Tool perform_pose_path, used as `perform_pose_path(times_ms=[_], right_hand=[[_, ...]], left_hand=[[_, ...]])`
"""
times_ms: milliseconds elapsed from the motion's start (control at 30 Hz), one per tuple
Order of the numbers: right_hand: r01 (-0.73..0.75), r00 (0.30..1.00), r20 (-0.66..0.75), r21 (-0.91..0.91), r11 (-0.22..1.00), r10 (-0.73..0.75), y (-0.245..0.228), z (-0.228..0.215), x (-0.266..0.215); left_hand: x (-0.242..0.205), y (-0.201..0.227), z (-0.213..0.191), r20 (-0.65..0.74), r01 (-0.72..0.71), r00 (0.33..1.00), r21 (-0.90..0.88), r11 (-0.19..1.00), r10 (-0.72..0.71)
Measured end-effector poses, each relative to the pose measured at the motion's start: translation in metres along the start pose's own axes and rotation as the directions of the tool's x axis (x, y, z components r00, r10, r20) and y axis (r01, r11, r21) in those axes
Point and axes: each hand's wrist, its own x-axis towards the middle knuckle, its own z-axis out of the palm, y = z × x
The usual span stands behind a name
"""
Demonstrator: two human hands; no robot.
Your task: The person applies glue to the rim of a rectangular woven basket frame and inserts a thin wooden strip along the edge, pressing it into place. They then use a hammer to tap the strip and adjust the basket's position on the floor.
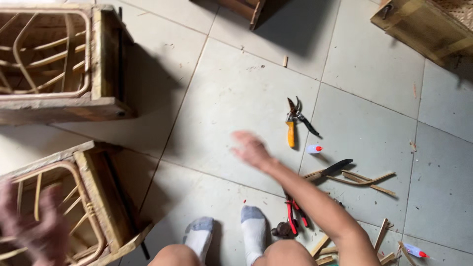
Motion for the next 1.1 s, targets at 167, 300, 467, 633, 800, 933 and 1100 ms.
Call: perform_pose_path(times_ms=[167, 300, 467, 633, 800, 933, 1100], right_hand=[[-0.554, 0.806, -0.013, -0.366, 0.748, 0.592, 0.134, -0.073, 0.007], [-0.742, 0.617, -0.018, -0.346, 0.574, 0.787, 0.198, -0.085, -0.001], [-0.786, 0.562, -0.072, -0.358, 0.504, 0.824, 0.285, -0.103, -0.039], [-0.921, 0.324, -0.219, -0.297, 0.254, 0.92, 0.338, -0.163, -0.076], [-0.78, 0.625, -0.348, -0.272, 0.563, 0.699, 0.284, -0.181, -0.016], [-0.521, 0.833, -0.351, -0.236, 0.82, 0.428, 0.208, -0.183, 0.077], [-0.107, 0.945, -0.326, -0.347, 0.932, -0.013, 0.152, -0.185, 0.203]], left_hand=[[0.066, 0.127, 0.142, 0.232, 0.051, 0.972, -0.352, 0.935, 0.034], [0.09, 0.172, 0.259, 0.401, 0.139, 0.916, -0.348, 0.927, 0.013], [0.086, 0.151, 0.369, 0.568, 0.074, 0.822, -0.161, 0.984, 0.032], [0.072, 0.102, 0.431, 0.689, 0.072, 0.724, -0.045, 0.996, -0.021], [0.09, 0.07, 0.488, 0.64, 0.076, 0.762, 0.059, 0.995, -0.096], [0.081, 0.068, 0.507, 0.509, 0.104, 0.852, 0.061, 0.993, -0.12], [0.07, 0.073, 0.504, 0.522, 0.068, 0.839, 0.184, 0.981, -0.157]])
